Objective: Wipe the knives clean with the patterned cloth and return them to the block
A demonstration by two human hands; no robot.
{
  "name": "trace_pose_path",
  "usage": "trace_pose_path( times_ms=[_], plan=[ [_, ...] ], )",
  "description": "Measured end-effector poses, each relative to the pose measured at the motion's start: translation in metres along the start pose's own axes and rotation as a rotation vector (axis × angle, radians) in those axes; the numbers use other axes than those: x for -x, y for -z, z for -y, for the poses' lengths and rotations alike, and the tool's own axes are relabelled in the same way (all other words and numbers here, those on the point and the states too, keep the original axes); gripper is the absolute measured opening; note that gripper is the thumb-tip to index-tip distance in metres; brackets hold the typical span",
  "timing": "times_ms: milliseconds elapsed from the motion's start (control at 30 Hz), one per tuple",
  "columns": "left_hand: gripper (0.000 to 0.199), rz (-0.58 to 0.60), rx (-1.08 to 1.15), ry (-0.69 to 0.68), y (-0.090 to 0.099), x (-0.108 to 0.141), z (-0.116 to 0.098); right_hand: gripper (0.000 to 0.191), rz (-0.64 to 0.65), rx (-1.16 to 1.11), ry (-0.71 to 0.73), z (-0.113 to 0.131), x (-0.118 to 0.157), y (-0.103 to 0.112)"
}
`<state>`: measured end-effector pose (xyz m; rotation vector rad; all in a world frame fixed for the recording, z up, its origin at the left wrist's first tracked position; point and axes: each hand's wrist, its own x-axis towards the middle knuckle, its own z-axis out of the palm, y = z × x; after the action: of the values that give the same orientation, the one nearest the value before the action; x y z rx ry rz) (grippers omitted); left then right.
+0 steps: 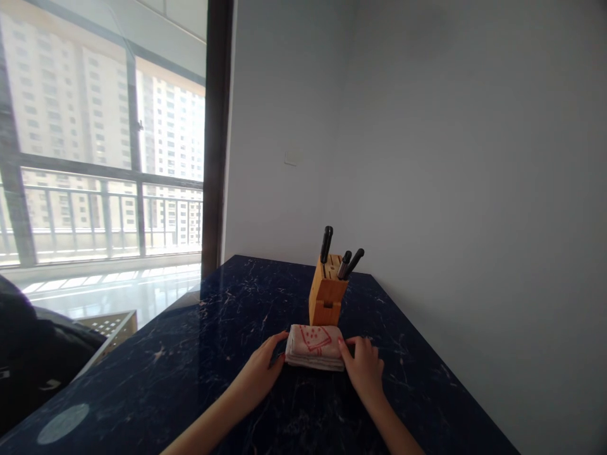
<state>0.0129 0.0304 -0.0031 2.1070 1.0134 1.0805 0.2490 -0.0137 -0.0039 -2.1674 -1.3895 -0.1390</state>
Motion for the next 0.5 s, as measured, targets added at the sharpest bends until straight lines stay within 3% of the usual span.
trace_pose_path(
  times_ms=[133, 333, 500],
  plan=[
    [0.036, -0.017, -0.025, -0.043, 0.000, 0.008, 0.003, 0.033, -0.142, -0.047, 0.022, 0.000, 0.001, 0.001],
    [0.037, 0.027, -0.084, -0.086, 0.001, 0.017, -0.001, 0.031, -0.156, -0.179, 0.123, 0.000, 0.006, 0.002],
    [0.038, 0.048, -0.114, -0.142, 0.003, 0.020, 0.000, 0.027, -0.227, -0.152, 0.284, 0.015, 0.014, 0.014]
  ],
)
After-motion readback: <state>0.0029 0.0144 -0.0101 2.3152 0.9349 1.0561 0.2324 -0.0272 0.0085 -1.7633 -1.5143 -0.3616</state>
